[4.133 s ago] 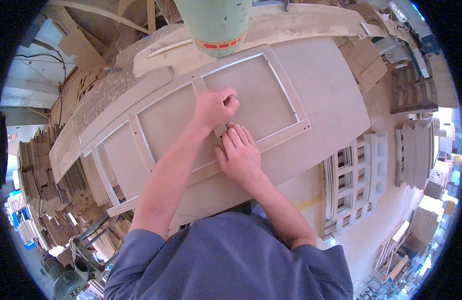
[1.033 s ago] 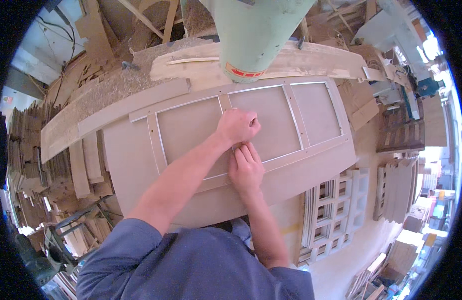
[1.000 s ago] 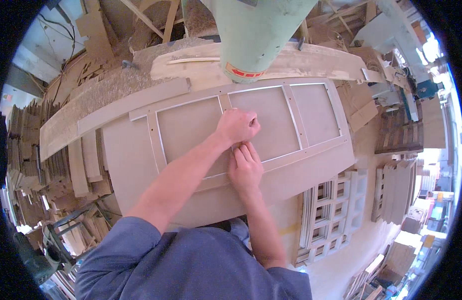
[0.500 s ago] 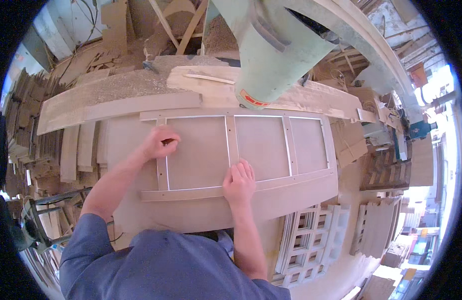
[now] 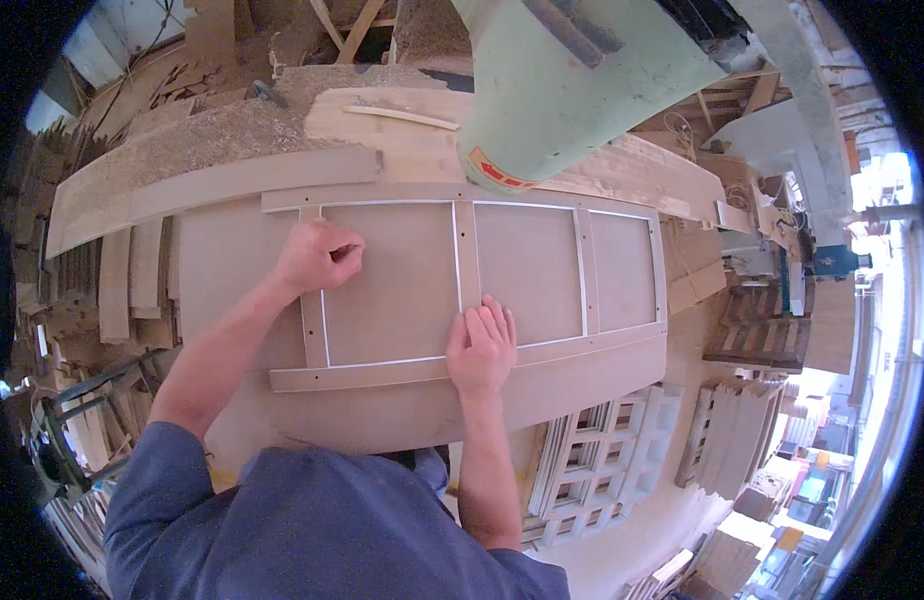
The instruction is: The recorder is seen assembling and inspecting wooden window-like frames on a workbench.
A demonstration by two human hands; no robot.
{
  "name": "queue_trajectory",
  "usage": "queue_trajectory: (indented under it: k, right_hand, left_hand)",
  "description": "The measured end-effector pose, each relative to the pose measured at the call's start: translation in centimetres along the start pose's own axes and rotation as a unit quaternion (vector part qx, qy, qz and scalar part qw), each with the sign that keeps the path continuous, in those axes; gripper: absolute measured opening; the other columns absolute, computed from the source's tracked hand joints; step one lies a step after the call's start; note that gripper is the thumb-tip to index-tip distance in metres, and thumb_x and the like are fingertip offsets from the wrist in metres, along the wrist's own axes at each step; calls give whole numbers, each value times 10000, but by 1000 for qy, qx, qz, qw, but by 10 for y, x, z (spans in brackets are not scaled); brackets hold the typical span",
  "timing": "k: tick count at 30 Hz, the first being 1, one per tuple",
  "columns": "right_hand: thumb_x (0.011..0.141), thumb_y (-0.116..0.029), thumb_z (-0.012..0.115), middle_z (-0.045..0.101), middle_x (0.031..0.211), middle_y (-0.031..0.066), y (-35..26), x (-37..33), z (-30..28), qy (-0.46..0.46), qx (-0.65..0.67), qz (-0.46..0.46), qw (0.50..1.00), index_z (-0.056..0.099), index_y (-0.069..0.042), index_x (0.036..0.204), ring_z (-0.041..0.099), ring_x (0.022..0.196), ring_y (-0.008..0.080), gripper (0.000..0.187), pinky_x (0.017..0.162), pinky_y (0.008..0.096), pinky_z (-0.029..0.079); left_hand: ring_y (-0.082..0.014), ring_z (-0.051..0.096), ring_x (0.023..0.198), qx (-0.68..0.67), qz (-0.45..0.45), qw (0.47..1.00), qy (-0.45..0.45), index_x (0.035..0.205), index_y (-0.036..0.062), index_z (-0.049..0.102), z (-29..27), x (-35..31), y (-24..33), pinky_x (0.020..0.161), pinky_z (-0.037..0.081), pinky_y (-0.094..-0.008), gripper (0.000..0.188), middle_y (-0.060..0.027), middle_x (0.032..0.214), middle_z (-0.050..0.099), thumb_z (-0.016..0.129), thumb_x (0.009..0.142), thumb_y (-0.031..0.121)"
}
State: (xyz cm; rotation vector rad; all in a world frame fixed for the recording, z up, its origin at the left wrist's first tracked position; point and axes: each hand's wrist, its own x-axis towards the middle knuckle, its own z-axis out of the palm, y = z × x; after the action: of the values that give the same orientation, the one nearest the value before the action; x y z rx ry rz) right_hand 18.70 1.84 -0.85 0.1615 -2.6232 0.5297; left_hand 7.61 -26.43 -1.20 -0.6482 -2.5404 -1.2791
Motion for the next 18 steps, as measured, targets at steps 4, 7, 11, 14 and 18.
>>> queue_trajectory:
  k: [4, 7, 11, 14, 18]
  right_hand:
    - [872, -64, 698, 701, 939, 87, 9, -1, 2, 9, -1, 7, 1000, 674, -38, 866, 689, 1136, 309, 36, 1041, 502, 491]
    - [868, -63, 702, 695, 920, 87, 13, 2, -1, 9, -3, 13, 1000, 667, -34, 848, 690, 1132, 310, 50, 1036, 501, 492]
    - [869, -63, 706, 690, 898, 85, 17, 7, -1, 4, -1, 7, 1000, 657, -29, 824, 688, 1131, 313, 74, 1032, 502, 492]
    - [871, -63, 706, 686, 885, 88, 20, 10, -7, -4, 0, 9, 1000, 648, -25, 802, 689, 1124, 315, 98, 1026, 500, 494]
    - [871, -67, 715, 703, 916, 86, 29, 7, -6, 4, -8, 9, 1000, 678, -21, 840, 692, 1119, 314, 67, 1033, 491, 497]
  left_hand:
    - [-335, 617, 566, 20, 24, 1000, -1, 700, 113, 639, 6, 4, -1, 520, 473, -452, 96, -102, 606, 612, 683, 777, 147]
    - [-327, 621, 566, 23, 20, 999, -11, 698, 119, 642, 11, 9, 3, 532, 481, -454, 98, -98, 608, 614, 683, 780, 151]
    - [-327, 624, 564, 25, 27, 999, -8, 691, 122, 643, 15, 11, 2, 538, 494, -446, 105, -92, 603, 615, 684, 781, 156]
    - [-325, 629, 567, 36, 21, 999, -7, 682, 125, 642, 22, 13, 4, 540, 505, -437, 121, -90, 597, 615, 683, 787, 169]
    - [-301, 638, 594, 32, 34, 999, -17, 743, 129, 677, 30, 15, 3, 550, 501, -424, 53, -82, 628, 630, 697, 788, 151]
